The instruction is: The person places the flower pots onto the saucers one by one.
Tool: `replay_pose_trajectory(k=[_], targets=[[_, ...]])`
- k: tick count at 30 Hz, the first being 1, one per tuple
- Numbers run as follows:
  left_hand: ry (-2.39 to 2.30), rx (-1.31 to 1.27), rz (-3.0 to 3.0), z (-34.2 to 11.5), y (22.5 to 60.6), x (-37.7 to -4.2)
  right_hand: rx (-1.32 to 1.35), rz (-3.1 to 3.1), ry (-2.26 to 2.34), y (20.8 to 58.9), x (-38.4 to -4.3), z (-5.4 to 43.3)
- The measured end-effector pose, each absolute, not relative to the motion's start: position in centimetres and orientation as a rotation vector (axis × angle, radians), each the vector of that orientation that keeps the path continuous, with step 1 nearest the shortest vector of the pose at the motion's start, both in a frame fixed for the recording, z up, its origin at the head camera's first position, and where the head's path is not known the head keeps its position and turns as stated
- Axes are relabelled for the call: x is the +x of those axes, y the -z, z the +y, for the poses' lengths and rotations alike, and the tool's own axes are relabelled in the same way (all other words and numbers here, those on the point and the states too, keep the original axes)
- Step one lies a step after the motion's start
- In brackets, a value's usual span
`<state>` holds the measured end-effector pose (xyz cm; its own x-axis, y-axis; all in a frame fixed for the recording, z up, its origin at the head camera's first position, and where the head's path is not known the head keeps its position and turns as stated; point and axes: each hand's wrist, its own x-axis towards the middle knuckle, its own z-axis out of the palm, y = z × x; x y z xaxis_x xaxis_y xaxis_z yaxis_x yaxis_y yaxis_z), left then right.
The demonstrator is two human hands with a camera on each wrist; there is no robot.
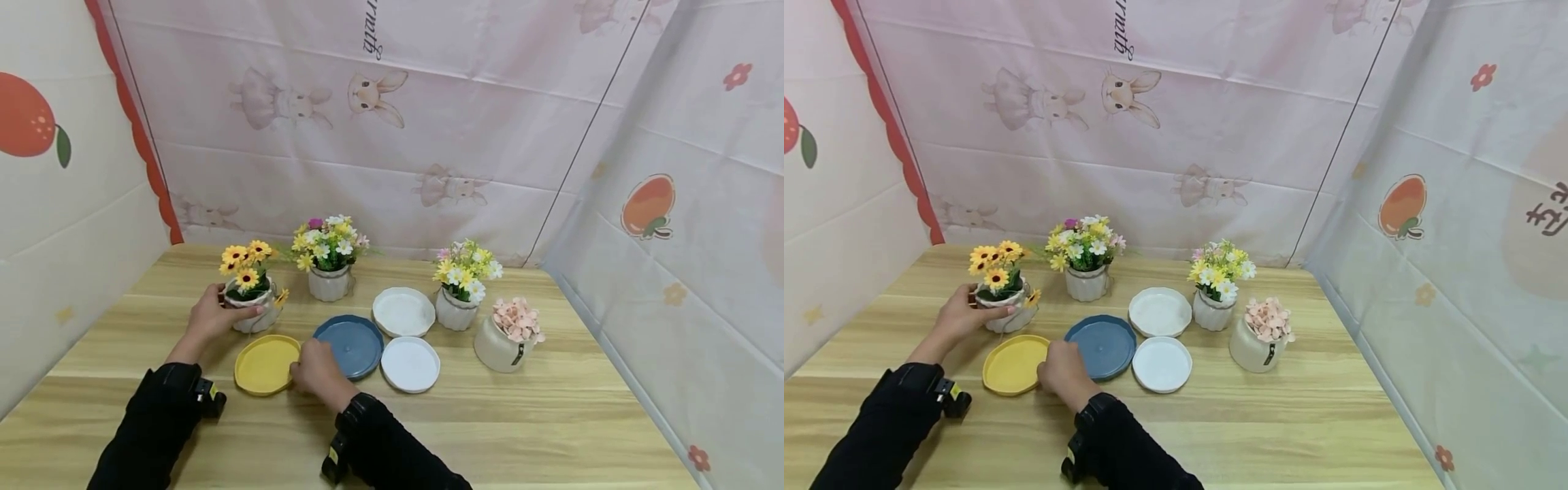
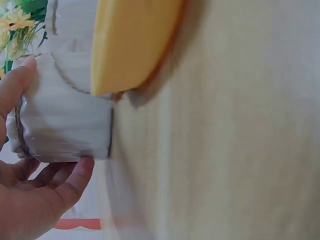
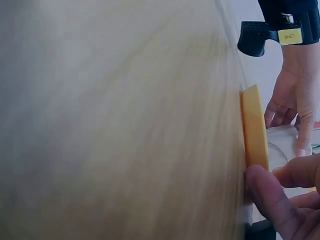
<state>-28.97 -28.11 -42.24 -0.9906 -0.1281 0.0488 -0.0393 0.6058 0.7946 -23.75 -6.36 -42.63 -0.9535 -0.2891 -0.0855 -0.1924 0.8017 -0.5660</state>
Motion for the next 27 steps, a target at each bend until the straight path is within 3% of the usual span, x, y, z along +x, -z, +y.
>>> replay_pose_trajectory(k=[17, 27], targets=[[1.36, 0.128, -2.74, -28.17, 41.97, -29.03, -0.211, 2.838, 0.867, 42.83, -24.32, -6.92], [1.327, 0.12, -2.835, -28.36, 41.23, -29.34, -0.175, 2.778, 1.101, 42.6, -24.33, -6.63]])
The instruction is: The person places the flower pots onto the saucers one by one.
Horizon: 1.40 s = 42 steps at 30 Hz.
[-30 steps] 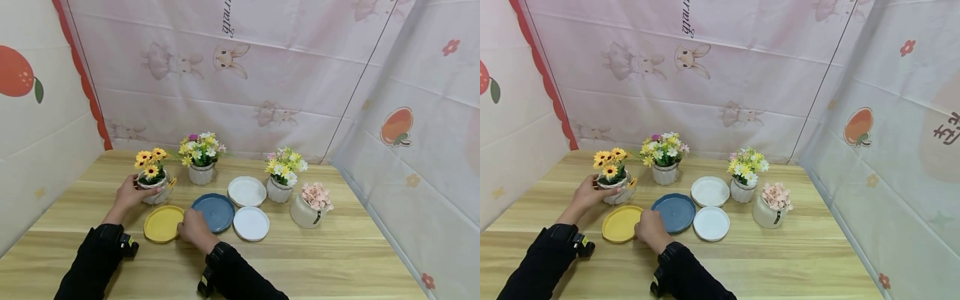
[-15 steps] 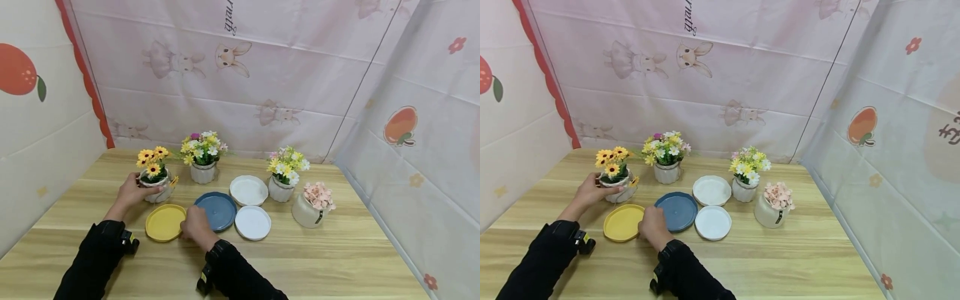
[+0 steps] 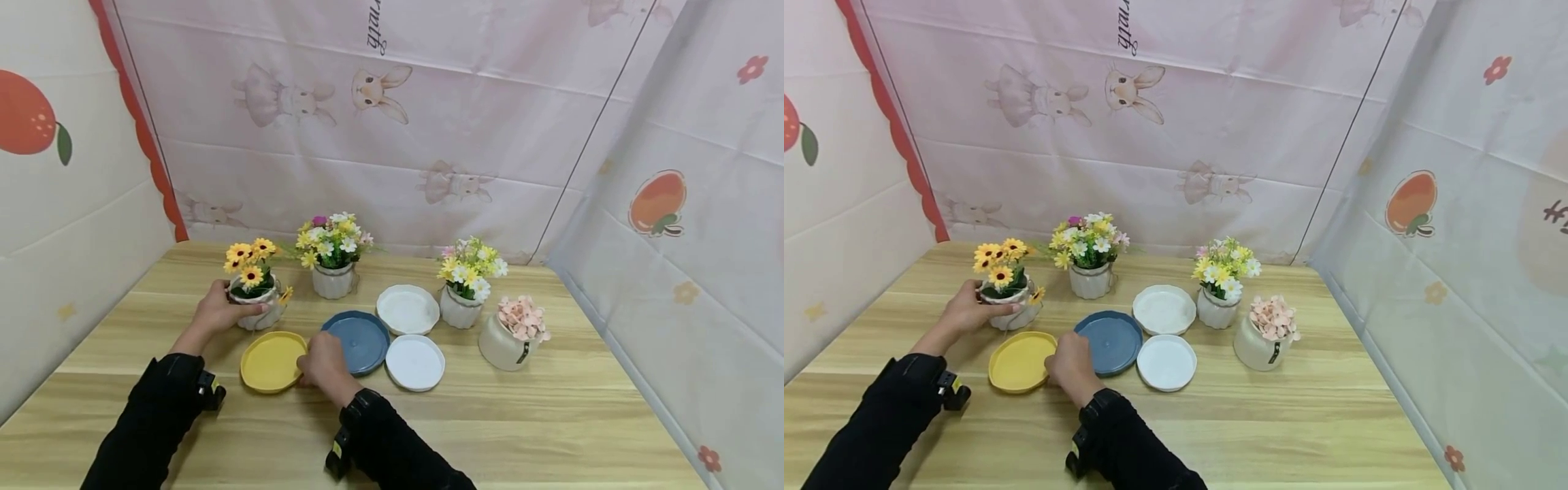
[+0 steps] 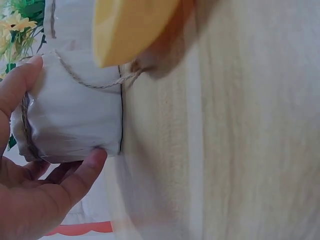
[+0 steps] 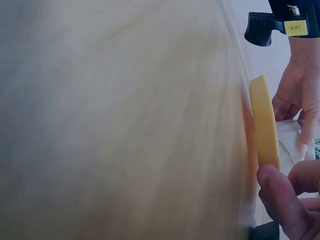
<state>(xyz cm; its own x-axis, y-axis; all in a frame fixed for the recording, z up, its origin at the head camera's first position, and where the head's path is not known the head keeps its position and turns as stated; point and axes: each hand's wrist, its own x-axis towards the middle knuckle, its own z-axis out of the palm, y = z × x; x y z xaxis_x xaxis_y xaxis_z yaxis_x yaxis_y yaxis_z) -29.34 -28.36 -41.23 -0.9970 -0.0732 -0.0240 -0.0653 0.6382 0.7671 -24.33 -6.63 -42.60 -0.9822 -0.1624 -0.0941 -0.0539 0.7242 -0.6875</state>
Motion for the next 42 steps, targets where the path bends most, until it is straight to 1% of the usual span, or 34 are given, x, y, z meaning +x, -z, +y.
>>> replay_pose_trajectory(k=[8, 20, 35, 42], targets=[[1.336, 0.115, -2.863, -28.3, 41.0, -29.5, -0.199, 2.789, 1.098, 42.1, -24.3, -7.4], [1.372, 0.114, -2.862, -28.0, 41.1, -29.8, -0.239, 2.825, 0.987, 42.9, -25.1, -8.5], [1.388, 0.071, -2.865, -28.4, 41.0, -30.0, -0.136, 2.598, 1.277, 43.5, -25.6, -8.4], [1.388, 0.08, -2.841, -28.5, 41.0, -29.7, -0.139, 2.586, 1.291, 43.7, -25.6, -8.5]])
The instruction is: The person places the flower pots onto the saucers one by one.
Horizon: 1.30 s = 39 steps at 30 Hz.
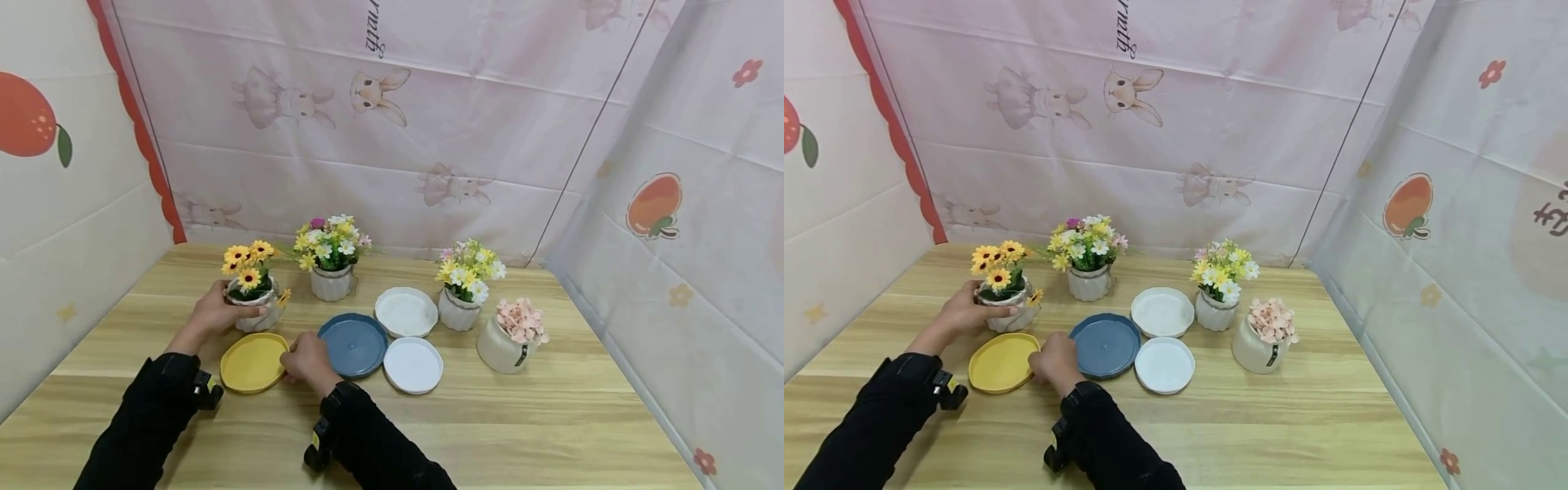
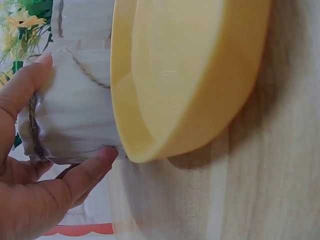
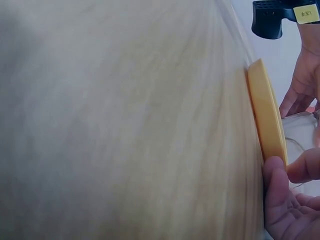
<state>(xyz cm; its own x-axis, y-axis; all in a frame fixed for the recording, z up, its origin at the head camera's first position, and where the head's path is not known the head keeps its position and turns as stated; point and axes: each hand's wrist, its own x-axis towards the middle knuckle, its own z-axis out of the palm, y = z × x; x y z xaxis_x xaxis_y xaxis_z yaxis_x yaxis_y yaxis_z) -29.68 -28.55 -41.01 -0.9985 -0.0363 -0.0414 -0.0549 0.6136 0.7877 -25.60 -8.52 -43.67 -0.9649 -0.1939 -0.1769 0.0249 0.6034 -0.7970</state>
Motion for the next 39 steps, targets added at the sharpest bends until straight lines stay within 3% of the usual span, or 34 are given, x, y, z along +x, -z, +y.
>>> replay_pose_trajectory(k=[15, 27, 39], targets=[[-1.441, -0.126, 2.89, -28.8, 41.6, -29.3, -0.153, 2.585, 1.247, 43.6, -25.3, -8.7], [-1.618, -0.345, 2.913, -28.7, 40.4, -29.5, -0.164, 2.583, 1.257, 43.8, -25.4, -8.6], [-1.625, -0.329, 2.898, -27.8, 40.4, -28.2, -0.206, 2.582, 1.276, 43.7, -25.4, -8.4]])
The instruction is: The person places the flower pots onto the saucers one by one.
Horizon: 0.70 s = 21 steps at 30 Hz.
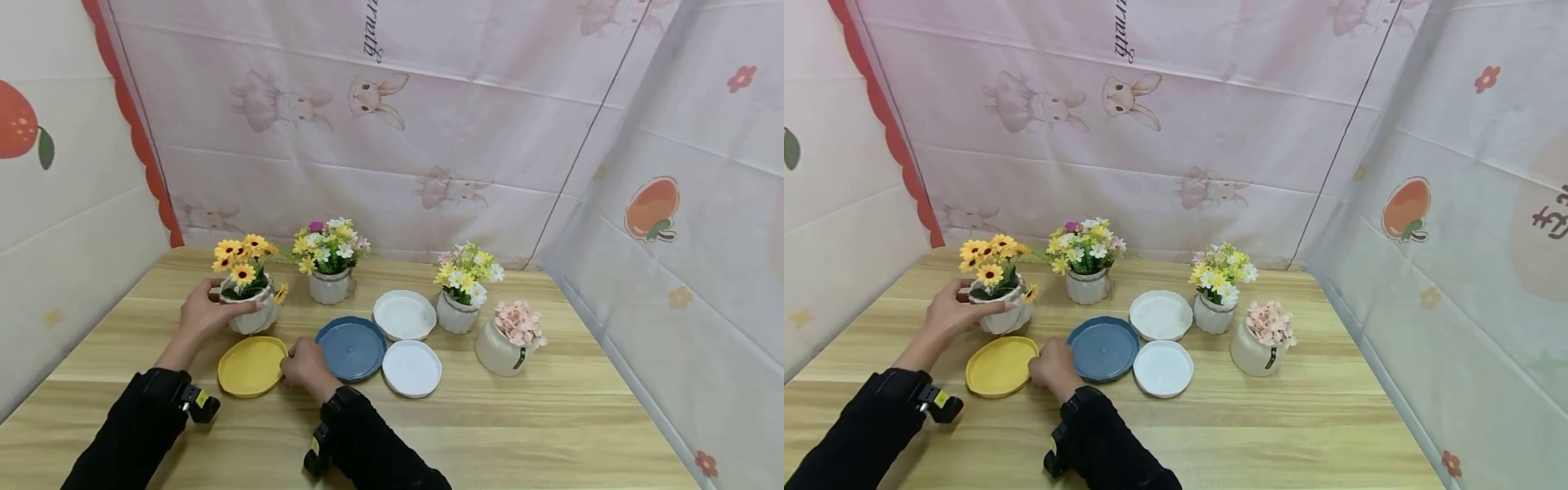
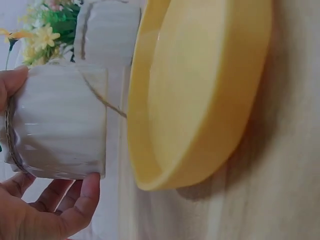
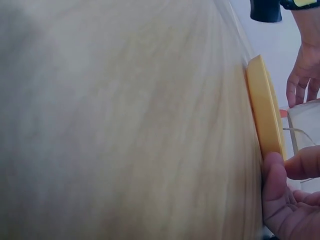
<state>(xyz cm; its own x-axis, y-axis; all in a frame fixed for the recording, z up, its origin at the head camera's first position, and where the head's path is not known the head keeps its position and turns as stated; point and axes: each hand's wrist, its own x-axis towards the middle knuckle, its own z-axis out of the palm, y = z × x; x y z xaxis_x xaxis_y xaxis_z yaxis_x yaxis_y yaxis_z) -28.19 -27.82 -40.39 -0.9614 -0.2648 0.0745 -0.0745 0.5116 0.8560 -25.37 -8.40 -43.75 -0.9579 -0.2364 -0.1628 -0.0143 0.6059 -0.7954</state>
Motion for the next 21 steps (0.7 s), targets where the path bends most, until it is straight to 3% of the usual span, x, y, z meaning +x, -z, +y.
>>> replay_pose_trajectory(k=[21], targets=[[1.418, 0.147, -2.721, -27.0, 40.6, -24.4, -0.136, 2.471, 1.327, 43.2, -25.7, -7.9]])
